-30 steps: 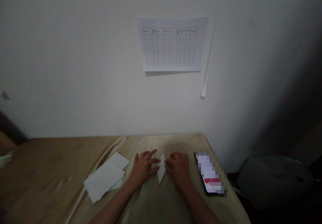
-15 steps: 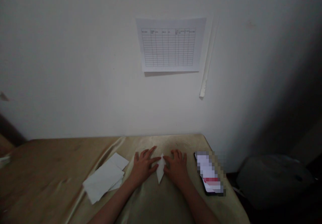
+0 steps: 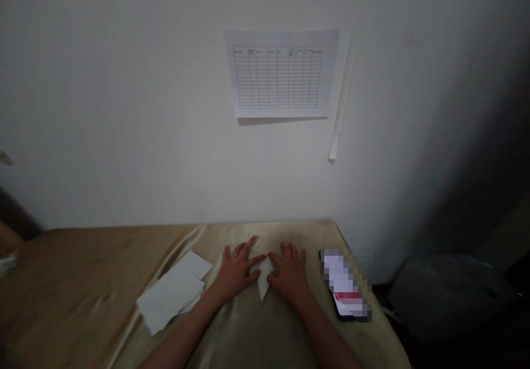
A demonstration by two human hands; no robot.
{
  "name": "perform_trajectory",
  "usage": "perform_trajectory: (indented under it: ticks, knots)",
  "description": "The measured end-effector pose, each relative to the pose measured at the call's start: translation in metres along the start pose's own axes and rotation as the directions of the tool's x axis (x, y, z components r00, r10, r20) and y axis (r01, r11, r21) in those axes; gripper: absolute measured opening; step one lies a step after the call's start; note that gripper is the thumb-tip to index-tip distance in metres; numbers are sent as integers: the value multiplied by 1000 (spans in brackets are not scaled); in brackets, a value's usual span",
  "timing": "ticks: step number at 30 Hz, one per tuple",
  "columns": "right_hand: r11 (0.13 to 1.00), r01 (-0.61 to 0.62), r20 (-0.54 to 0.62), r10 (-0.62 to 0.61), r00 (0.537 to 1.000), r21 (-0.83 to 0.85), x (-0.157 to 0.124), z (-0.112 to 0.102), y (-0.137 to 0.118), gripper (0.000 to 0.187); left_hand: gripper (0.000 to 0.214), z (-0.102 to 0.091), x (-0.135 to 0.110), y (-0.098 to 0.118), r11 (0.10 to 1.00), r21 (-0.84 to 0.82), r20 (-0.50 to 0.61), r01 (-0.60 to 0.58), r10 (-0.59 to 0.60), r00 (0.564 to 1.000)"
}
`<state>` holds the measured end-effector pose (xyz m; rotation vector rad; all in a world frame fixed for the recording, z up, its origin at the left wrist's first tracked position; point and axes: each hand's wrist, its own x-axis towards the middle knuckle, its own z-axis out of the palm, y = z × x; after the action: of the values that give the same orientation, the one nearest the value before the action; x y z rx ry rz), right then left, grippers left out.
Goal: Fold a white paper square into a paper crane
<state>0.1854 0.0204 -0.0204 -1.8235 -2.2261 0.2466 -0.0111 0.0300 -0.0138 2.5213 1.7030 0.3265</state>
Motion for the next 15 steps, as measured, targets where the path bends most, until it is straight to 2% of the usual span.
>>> perform_trajectory:
  ticks: [15]
  knots:
    - [1000,2,21,-1,1000,-12,4,11,5,63,64,7,5,-2,1000,-5,9,-12,12,1000]
